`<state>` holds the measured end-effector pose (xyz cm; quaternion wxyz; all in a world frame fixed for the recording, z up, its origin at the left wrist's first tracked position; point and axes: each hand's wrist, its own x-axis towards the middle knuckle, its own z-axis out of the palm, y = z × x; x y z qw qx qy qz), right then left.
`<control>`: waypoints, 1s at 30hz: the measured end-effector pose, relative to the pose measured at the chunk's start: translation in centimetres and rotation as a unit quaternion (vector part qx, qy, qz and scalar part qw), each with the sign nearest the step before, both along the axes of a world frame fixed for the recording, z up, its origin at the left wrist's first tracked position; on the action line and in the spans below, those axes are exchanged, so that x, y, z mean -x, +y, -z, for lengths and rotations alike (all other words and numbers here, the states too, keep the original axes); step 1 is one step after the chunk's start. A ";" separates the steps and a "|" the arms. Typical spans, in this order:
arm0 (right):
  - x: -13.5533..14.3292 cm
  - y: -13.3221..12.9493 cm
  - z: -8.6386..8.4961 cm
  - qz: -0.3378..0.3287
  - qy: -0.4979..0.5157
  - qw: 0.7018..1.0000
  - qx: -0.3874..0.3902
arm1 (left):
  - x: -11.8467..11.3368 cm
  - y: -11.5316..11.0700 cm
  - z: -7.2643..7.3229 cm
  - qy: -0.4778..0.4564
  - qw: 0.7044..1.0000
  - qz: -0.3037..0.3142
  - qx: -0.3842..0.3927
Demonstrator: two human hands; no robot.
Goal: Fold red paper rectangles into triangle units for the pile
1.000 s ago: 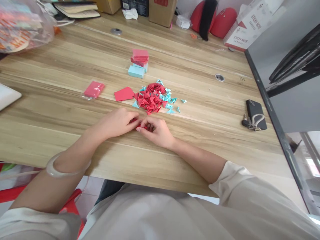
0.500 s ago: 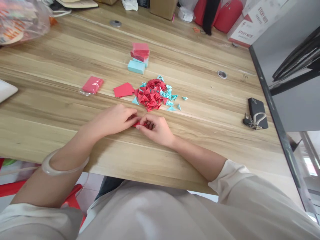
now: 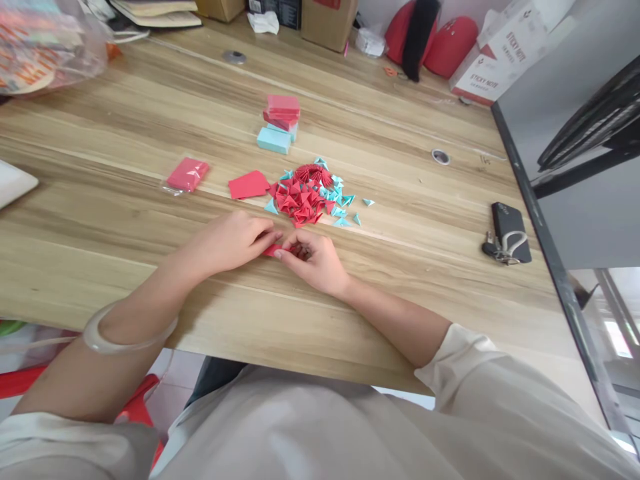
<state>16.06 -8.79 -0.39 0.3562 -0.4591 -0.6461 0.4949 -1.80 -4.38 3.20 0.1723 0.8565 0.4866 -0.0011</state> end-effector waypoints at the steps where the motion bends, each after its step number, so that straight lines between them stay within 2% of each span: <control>1: 0.0 0.0 0.0 -0.002 0.000 1.000 -0.001 | 0.0 0.0 0.0 0.002 1.000 -0.001 -0.001; 20: -0.1 0.0 0.2 -0.024 -0.015 0.999 -0.016 | 0.1 0.1 0.2 0.005 1.000 0.005 0.002; 30: -0.1 0.1 0.5 -0.024 -0.013 0.999 -0.027 | 0.0 0.1 0.2 0.037 0.999 0.001 0.012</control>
